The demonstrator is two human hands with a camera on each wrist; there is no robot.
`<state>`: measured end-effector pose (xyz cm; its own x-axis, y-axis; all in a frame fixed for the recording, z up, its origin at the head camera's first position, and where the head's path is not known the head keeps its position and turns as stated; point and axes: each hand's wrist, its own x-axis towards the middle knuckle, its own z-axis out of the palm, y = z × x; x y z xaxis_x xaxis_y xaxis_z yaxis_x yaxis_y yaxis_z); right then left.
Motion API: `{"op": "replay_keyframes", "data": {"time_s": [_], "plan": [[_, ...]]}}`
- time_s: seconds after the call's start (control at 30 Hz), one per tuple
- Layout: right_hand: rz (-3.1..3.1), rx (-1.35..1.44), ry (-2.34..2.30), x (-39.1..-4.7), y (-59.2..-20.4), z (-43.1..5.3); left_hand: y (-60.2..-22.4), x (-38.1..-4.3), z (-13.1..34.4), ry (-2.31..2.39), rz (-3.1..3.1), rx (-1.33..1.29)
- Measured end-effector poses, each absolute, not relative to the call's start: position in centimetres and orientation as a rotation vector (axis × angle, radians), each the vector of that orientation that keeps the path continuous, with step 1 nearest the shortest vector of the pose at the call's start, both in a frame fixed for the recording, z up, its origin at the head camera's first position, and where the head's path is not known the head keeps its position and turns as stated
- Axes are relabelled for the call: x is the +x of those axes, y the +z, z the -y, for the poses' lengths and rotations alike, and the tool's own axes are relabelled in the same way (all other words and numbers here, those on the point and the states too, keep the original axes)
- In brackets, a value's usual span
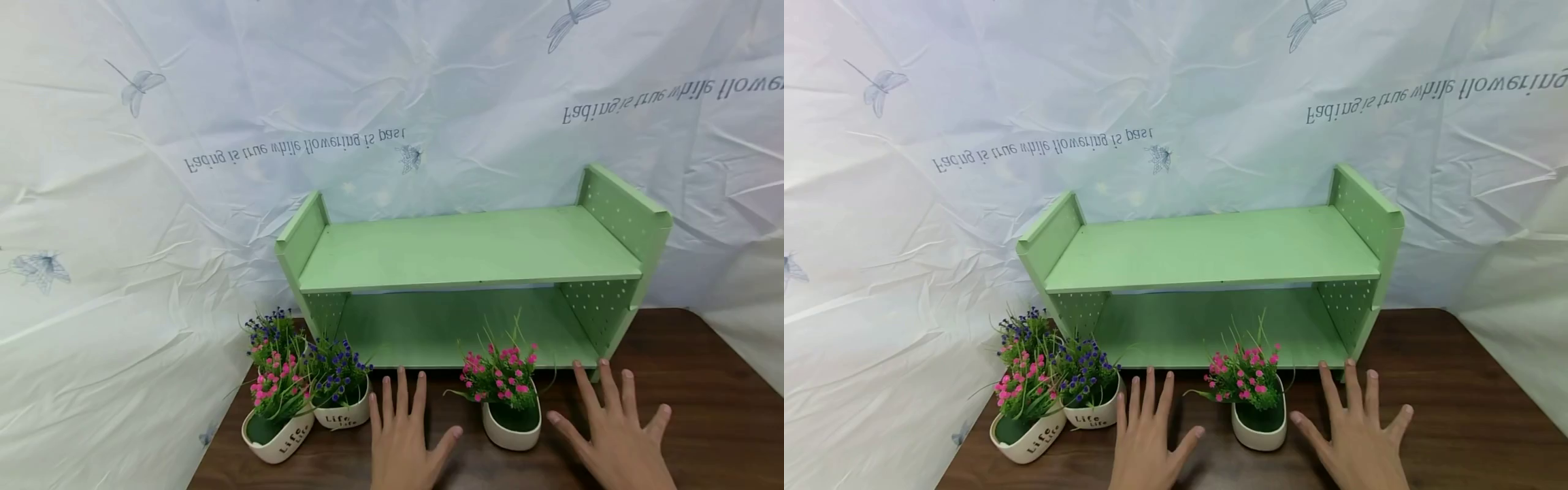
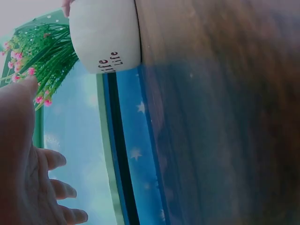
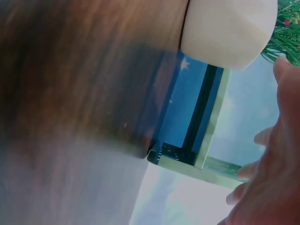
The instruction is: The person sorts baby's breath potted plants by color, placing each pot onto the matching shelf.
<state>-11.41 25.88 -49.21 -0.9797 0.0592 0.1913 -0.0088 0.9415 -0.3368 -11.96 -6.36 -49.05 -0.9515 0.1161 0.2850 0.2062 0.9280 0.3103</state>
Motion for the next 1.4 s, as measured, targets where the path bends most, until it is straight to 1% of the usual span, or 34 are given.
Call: {"op": "replay_keyframes", "data": {"time_s": [0.13, 0.27, 0.4, 0.6, 0.9, 1.17, 1.4], "plan": [[2.811, -0.035, 0.549, -11.4, -48.6, -26.0, -49.0, -11.6, 6.5, -0.531, 2.821, -0.228], [2.569, 0.004, 0.591, -11.2, -47.5, -25.8, -48.9, -11.3, 6.7, -0.568, 2.814, -0.227], [2.340, 0.075, 0.652, -11.2, -45.7, -25.7, -48.8, -11.0, 6.8, -0.646, 2.818, -0.226], [2.197, 0.038, 0.792, -11.3, -42.8, -26.6, -48.6, -10.7, 7.0, -0.760, 2.837, -0.212], [2.043, -0.025, 0.884, -13.8, -38.4, -28.4, -48.7, -10.3, 7.0, -0.898, 2.837, -0.199], [2.023, -0.049, 1.041, -15.8, -35.0, -29.7, -48.8, -10.1, 7.0, -1.016, 2.854, -0.190], [2.009, -0.086, 0.982, -17.9, -33.0, -30.5, -48.8, -10.1, 7.1, -1.090, 2.866, -0.203]]}}
